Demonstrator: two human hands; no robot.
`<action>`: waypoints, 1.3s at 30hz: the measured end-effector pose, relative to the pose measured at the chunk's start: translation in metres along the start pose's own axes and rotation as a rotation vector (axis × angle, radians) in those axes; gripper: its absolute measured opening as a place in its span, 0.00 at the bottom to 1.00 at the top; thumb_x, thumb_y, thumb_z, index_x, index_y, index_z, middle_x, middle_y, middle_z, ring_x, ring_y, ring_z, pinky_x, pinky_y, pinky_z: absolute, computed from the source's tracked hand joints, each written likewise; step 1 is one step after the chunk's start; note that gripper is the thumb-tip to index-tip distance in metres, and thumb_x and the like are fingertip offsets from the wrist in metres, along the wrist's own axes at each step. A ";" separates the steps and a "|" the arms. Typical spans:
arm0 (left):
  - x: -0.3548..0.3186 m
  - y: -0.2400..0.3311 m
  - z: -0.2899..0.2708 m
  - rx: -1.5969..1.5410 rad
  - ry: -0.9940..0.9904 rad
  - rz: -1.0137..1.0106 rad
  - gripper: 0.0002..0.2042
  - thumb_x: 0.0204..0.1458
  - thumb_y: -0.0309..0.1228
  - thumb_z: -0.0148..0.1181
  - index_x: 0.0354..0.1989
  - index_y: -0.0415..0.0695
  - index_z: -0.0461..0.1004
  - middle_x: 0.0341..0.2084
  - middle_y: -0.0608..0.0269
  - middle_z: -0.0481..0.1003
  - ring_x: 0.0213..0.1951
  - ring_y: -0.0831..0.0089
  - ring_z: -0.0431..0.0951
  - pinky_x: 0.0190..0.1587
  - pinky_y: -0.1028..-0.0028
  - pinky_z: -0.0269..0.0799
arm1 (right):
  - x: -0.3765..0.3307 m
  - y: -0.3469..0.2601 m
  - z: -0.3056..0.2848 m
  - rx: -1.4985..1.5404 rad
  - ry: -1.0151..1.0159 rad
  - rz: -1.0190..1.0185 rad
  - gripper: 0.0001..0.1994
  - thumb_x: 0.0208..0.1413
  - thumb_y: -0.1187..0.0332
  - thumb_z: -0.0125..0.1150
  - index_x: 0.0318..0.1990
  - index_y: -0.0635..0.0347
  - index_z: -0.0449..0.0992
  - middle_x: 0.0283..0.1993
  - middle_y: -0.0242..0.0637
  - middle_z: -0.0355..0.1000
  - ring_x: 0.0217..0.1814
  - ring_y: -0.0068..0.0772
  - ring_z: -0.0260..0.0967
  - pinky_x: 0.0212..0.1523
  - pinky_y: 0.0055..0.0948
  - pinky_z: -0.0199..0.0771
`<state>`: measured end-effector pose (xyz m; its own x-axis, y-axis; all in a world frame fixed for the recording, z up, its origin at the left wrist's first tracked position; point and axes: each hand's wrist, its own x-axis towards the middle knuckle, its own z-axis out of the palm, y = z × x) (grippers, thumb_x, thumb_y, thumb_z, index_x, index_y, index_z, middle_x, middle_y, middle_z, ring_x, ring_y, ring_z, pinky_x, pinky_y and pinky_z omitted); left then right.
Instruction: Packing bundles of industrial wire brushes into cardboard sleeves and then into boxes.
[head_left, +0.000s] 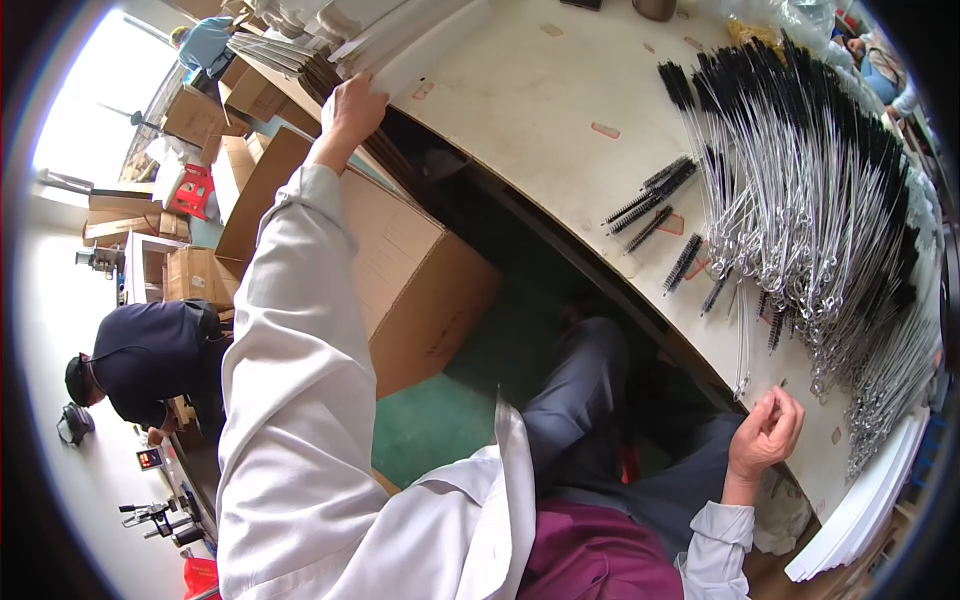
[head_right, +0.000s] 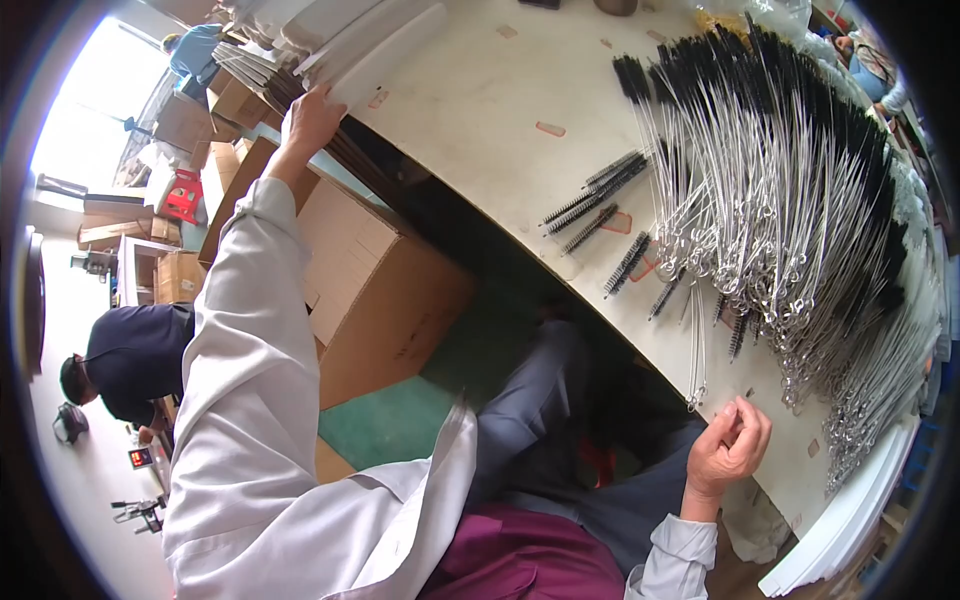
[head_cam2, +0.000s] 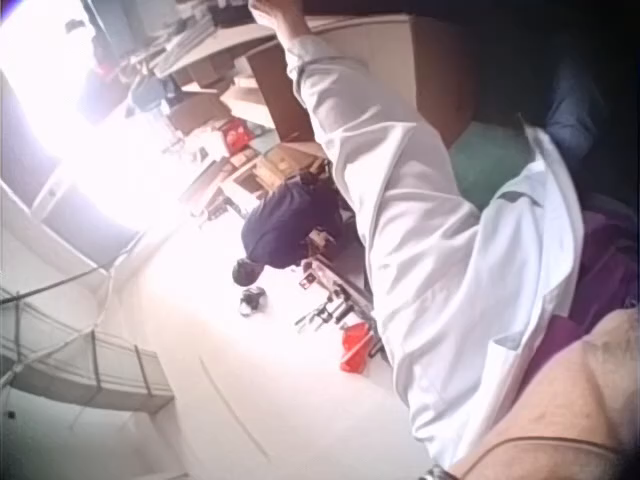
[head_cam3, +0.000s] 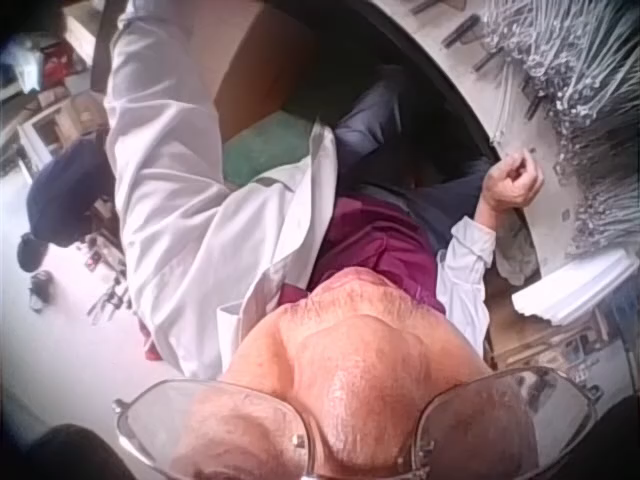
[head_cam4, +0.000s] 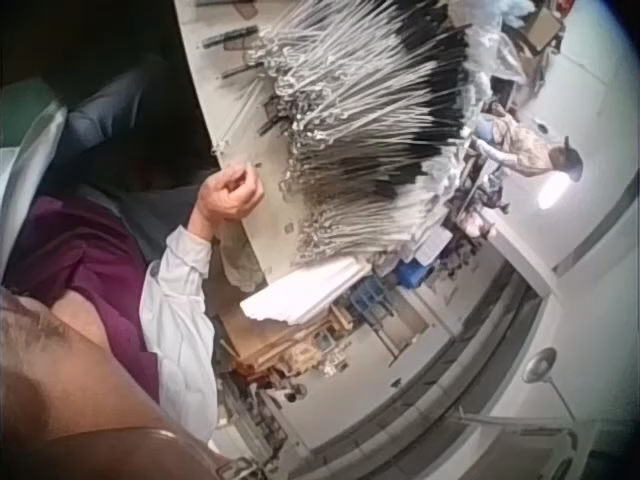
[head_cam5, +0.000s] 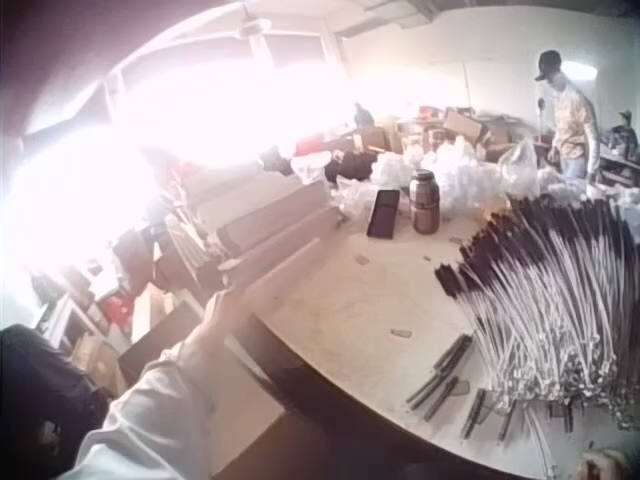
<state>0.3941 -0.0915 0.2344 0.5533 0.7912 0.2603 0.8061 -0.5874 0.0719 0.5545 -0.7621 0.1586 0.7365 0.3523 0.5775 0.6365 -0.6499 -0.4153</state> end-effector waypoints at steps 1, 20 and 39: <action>-0.003 -0.005 0.000 0.001 0.004 0.000 0.21 0.55 0.43 0.63 0.53 0.43 0.78 0.47 0.42 0.81 0.52 0.45 0.81 0.56 0.52 0.75 | 0.000 0.000 0.000 -0.013 0.003 -0.015 0.05 0.63 0.76 0.61 0.43 0.67 0.79 0.41 0.43 0.75 0.34 0.37 0.74 0.26 0.30 0.74; 0.035 -0.064 0.056 -0.290 0.233 -0.494 0.29 0.41 0.51 0.75 0.46 0.41 0.85 0.50 0.45 0.82 0.55 0.52 0.81 0.62 0.63 0.73 | 0.003 -0.007 0.000 -0.038 0.057 -0.087 0.04 0.61 0.77 0.61 0.41 0.66 0.79 0.40 0.44 0.75 0.36 0.43 0.76 0.32 0.34 0.79; -0.204 0.117 -0.006 -0.938 -0.206 -0.008 0.09 0.61 0.32 0.64 0.43 0.38 0.83 0.29 0.63 0.83 0.29 0.79 0.81 0.34 0.78 0.77 | 0.007 -0.006 -0.001 -0.046 0.095 -0.125 0.04 0.58 0.72 0.64 0.40 0.55 0.81 0.38 0.38 0.78 0.36 0.44 0.77 0.36 0.38 0.78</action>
<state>0.3744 -0.3224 0.1957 0.6469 0.7574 0.0886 0.3630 -0.4080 0.8377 0.5555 -0.7571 0.1658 0.6254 0.3685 0.6878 0.7092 -0.6361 -0.3041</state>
